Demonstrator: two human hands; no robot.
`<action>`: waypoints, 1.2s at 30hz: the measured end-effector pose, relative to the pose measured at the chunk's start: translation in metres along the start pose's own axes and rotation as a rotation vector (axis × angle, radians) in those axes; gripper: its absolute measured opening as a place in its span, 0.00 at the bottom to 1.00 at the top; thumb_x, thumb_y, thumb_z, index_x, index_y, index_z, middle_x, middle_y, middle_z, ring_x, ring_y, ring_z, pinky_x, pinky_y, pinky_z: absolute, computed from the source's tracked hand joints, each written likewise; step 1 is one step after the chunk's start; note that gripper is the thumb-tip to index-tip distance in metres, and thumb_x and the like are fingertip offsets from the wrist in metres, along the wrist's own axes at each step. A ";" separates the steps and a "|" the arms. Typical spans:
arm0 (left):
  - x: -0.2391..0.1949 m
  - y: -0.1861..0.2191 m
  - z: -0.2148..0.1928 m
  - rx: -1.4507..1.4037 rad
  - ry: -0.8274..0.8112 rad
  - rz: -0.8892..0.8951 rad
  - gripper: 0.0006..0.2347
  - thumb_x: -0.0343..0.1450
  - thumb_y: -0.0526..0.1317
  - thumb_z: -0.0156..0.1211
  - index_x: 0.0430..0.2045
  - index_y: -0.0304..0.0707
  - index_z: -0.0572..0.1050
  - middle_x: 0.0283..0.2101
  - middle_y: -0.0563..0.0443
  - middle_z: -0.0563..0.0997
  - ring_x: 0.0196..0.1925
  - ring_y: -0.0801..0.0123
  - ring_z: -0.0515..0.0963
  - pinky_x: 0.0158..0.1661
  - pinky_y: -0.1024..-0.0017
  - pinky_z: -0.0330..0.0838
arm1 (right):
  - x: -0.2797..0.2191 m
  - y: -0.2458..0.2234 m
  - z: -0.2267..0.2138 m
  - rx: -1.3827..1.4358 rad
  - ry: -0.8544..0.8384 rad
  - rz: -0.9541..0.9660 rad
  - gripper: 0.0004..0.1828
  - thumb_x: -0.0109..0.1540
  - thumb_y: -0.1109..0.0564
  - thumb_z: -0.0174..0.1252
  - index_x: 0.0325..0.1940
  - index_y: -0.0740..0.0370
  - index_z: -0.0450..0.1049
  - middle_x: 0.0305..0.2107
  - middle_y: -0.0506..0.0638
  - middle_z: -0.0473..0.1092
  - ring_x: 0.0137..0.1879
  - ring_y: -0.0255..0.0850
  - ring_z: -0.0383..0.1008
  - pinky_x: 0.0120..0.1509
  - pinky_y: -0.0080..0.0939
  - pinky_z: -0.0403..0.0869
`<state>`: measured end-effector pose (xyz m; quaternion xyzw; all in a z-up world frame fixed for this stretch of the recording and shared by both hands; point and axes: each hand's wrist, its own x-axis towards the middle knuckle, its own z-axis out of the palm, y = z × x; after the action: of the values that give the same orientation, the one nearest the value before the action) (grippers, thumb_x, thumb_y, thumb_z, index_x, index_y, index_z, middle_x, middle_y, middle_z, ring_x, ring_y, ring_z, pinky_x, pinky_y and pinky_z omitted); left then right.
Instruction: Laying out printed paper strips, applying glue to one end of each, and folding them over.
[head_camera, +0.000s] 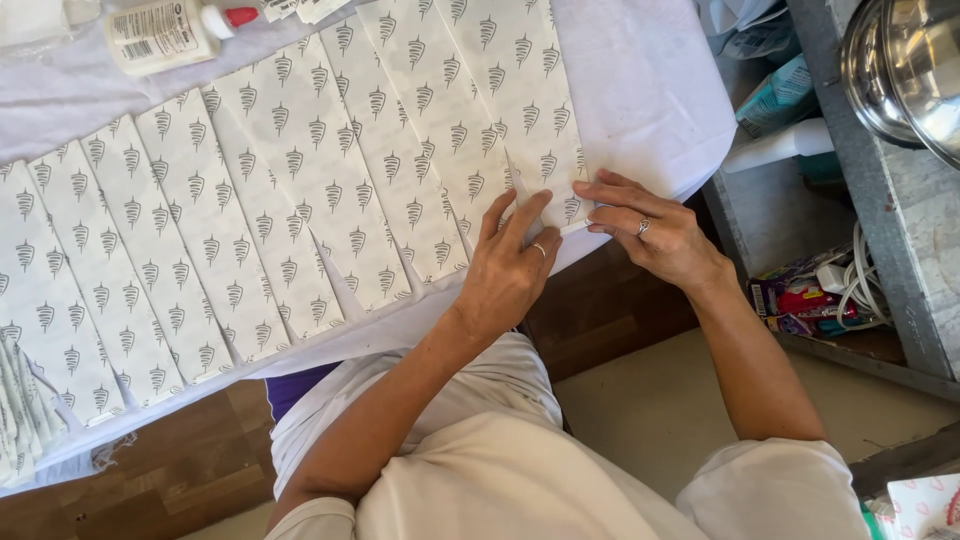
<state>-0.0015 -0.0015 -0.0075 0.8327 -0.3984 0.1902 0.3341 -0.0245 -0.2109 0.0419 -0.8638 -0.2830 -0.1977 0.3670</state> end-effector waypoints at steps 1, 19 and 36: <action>0.002 0.002 -0.003 0.000 -0.001 0.001 0.03 0.68 0.29 0.69 0.31 0.28 0.82 0.51 0.37 0.77 0.55 0.52 0.81 0.64 0.46 0.66 | 0.000 0.000 0.000 0.000 0.001 0.001 0.06 0.60 0.71 0.65 0.42 0.73 0.78 0.48 0.65 0.77 0.53 0.59 0.79 0.63 0.63 0.75; 0.026 0.013 -0.002 -0.145 -0.018 -0.393 0.02 0.65 0.28 0.67 0.24 0.24 0.80 0.46 0.44 0.71 0.50 0.55 0.79 0.59 0.43 0.59 | 0.014 -0.014 0.008 0.127 0.110 0.362 0.06 0.60 0.71 0.70 0.34 0.72 0.77 0.45 0.62 0.77 0.50 0.55 0.81 0.55 0.52 0.79; 0.032 0.003 -0.002 -0.256 -0.071 -0.494 0.12 0.59 0.20 0.67 0.33 0.28 0.76 0.41 0.45 0.73 0.48 0.51 0.81 0.59 0.46 0.65 | 0.012 -0.009 0.021 0.261 0.175 0.457 0.10 0.58 0.78 0.67 0.39 0.75 0.74 0.44 0.65 0.74 0.52 0.55 0.79 0.60 0.52 0.75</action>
<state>0.0154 -0.0186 0.0132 0.8618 -0.2156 0.0221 0.4586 -0.0183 -0.1860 0.0398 -0.8302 -0.0712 -0.1456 0.5334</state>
